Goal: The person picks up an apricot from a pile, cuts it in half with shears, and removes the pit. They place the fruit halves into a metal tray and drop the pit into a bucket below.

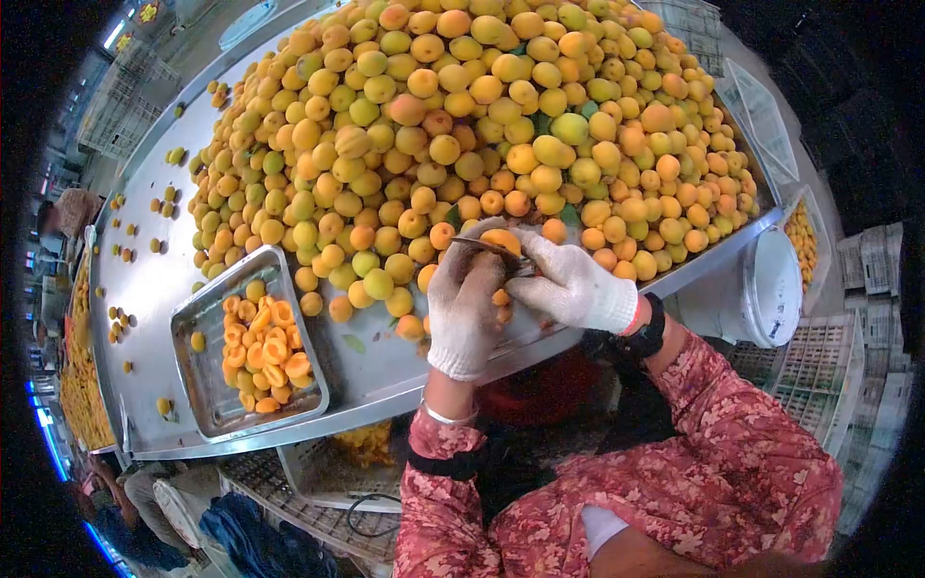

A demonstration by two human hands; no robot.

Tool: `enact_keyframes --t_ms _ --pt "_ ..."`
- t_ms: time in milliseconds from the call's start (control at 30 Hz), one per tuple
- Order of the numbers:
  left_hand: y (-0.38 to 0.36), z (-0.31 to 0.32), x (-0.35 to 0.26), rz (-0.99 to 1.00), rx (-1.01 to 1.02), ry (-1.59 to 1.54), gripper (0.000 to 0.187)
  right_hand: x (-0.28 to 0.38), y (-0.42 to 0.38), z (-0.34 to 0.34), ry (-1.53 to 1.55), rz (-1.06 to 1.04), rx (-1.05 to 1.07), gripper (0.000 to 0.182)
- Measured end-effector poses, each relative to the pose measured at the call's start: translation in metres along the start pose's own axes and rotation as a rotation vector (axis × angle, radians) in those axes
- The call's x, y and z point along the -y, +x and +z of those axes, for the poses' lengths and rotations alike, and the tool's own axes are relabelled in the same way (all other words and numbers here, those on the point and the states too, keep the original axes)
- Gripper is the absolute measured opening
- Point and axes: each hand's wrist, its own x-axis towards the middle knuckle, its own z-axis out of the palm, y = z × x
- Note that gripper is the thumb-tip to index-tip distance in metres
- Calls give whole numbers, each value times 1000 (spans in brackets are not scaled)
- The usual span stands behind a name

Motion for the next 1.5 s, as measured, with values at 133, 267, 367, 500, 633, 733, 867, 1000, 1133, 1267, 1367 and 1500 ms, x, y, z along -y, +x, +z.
enact_keyframes --t_ms 133,267,367,500,633,733,867,1000,1133,1267,1367,1500 --pt "1 -9 8 -6 46 252 30 10 2 -11 175 162 80 48" --pt "-1 0 4 -133 -5 13 28 3 3 -18 350 210 -152 37" --pt "-3 8 6 -109 66 -14 27 -3 4 -15 280 182 -231 32" --pt "-4 10 3 -99 99 230 27 -4 3 -21 118 185 -157 25" --pt "-5 13 3 -212 21 35 25 -6 2 -18 369 223 -150 21" --pt "-7 8 5 -93 59 142 20 -8 2 -17 407 186 -139 21" --pt "-5 -1 16 467 170 689 28 1 -1 -22 451 281 -108 20" --pt "-4 -2 11 409 185 699 34 -5 1 -13 586 301 -151 19" --pt "-2 1 1 219 139 446 31 -5 5 -14 465 215 -166 20" --pt "-4 1 19 -121 80 133 23 -12 2 -19 477 186 -143 19" --pt "-1 -4 7 593 243 794 23 -13 3 -18 483 228 -157 21" --pt "-4 9 5 -346 62 -78 30 -8 5 -13 505 193 -235 22"
